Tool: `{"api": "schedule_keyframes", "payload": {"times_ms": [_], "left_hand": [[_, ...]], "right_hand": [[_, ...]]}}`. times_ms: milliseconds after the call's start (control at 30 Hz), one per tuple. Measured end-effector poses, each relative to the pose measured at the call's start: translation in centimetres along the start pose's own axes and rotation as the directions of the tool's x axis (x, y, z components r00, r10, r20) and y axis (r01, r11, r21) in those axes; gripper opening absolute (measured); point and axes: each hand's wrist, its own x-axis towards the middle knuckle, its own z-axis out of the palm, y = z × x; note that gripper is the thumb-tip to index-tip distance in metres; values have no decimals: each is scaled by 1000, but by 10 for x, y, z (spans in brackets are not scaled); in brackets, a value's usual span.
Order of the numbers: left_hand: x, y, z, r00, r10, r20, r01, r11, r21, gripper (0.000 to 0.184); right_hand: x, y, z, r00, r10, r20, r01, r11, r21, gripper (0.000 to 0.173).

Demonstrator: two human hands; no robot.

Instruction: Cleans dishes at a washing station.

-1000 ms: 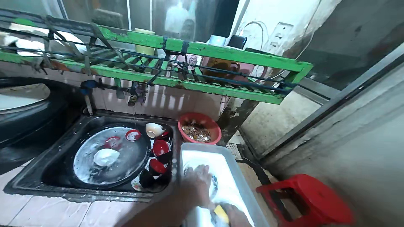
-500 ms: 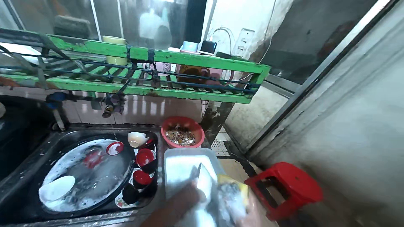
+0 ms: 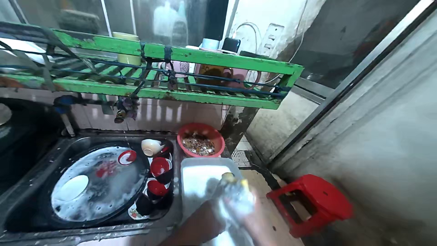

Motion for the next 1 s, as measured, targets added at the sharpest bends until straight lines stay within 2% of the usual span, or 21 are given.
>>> {"api": "schedule_keyframes", "payload": {"times_ms": [67,100,167,233,300,333,400,467,500,533,567,600,667,700,733,767,800,833,900,967,1000], "left_hand": [[-5,0,6,999,-3,-32,-3,979,-202,34],[-8,0,10,994,-13,-113,-25,942,-335,31],[-1,-4,18,924,-44,-379,-194,802,-565,18],[16,-7,16,838,-133,-529,-328,652,-684,20],[22,-11,11,828,-142,-542,-352,621,-700,28],[20,-9,12,846,-162,-508,-318,611,-725,26],[14,-7,18,903,-154,-402,-217,644,-734,23],[12,-10,29,921,-99,-377,-177,755,-631,29],[14,-11,32,909,-77,-409,-190,798,-572,34],[16,-12,34,888,-55,-457,-221,820,-528,38],[20,-13,33,853,-56,-518,-257,820,-512,40],[25,-12,30,810,-98,-578,-292,787,-543,40],[37,0,13,714,-357,-602,-306,615,-727,33],[40,7,2,691,-466,-553,-293,518,-803,32],[43,10,-7,691,-524,-498,-325,390,-862,30],[44,9,-13,711,-536,-455,-362,276,-890,28],[42,7,-17,738,-520,-430,-371,220,-902,28],[37,6,-18,766,-482,-425,-343,253,-905,27],[20,3,-12,840,-340,-422,-199,531,-824,30],[9,-1,-4,926,-123,-356,-116,806,-580,36],[9,-4,2,948,-31,-315,-126,877,-464,37]], "right_hand": [[26,13,-14,978,208,-12,-203,963,176,58],[29,18,-17,971,235,-34,-220,944,245,53],[17,20,-10,987,96,-130,-58,960,272,61],[-10,18,11,969,-82,-235,138,963,232,79],[-19,24,24,951,-120,-285,199,942,270,83],[-13,32,21,957,-65,-282,150,944,293,81],[12,45,5,975,82,-207,-13,949,315,61],[30,31,-12,980,180,-87,-164,973,163,50],[31,12,-15,983,176,-42,-175,984,26,54],[26,-6,-13,992,124,-2,-123,985,-117,59],[15,-18,-7,1000,10,29,-3,972,-234,62],[2,-21,3,985,-168,39,172,936,-307,62],[-13,-4,22,838,-546,20,514,775,-369,59],[-15,8,25,781,-625,-10,589,742,-320,58],[-15,21,27,779,-624,-68,600,772,-212,61],[-15,33,24,830,-542,-134,542,840,-35,68],[-15,38,20,900,-384,-206,414,900,133,74],[-8,42,13,958,-174,-227,233,936,263,76],[15,43,-7,985,110,-135,-51,925,376,66],[28,29,-21,982,183,-41,-165,947,275,59],[28,18,-24,988,152,-7,-150,977,152,65]]}}
